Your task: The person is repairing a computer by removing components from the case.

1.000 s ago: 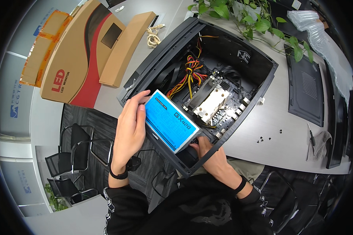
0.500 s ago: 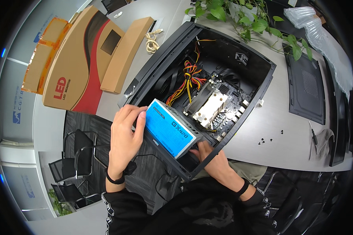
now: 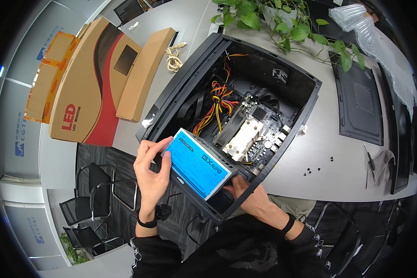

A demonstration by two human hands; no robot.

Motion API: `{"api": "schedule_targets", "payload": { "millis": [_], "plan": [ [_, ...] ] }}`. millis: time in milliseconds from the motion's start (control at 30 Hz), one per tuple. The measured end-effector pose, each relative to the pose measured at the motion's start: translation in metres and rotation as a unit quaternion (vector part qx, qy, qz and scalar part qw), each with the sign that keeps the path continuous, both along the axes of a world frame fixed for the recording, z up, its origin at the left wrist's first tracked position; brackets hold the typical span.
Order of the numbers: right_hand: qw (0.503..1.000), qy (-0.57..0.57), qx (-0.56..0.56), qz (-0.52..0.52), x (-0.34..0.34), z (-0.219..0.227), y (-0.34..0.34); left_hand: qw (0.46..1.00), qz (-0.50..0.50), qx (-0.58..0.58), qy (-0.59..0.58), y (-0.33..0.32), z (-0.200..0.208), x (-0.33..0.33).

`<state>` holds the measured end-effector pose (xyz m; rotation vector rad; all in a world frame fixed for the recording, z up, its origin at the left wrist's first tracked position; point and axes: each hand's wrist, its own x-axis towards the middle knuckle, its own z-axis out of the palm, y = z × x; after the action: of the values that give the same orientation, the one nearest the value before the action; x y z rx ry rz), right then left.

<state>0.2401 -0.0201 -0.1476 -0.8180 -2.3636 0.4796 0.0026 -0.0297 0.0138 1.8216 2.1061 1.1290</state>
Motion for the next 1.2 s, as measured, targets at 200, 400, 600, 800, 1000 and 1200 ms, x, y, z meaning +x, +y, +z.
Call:
{"api": "schedule_targets", "payload": {
  "millis": [200,400,600,800,1000,1200],
  "plan": [
    [1.000,0.002,0.012,0.007,0.006,-0.006,-0.001,1.000,-0.019,-0.001,-0.008,-0.003,-0.001,-0.004],
    [0.998,0.039,-0.046,0.002,0.005,0.000,-0.001,0.999,-0.046,-0.026,0.001,-0.007,0.010,-0.007],
    [0.999,0.037,0.024,-0.002,0.008,0.001,0.000,0.999,-0.047,-0.019,0.009,-0.010,0.009,-0.008],
    [0.999,0.042,0.014,0.004,0.014,0.000,-0.004,0.997,-0.066,0.034,0.005,-0.007,-0.003,-0.012],
    [0.999,-0.004,-0.040,-0.020,0.009,0.001,-0.011,0.996,-0.082,0.029,-0.005,-0.012,-0.003,-0.017],
    [0.991,0.000,-0.130,-0.003,0.011,0.011,-0.007,0.993,-0.102,0.048,0.021,-0.014,-0.008,-0.024]
  ]
}}
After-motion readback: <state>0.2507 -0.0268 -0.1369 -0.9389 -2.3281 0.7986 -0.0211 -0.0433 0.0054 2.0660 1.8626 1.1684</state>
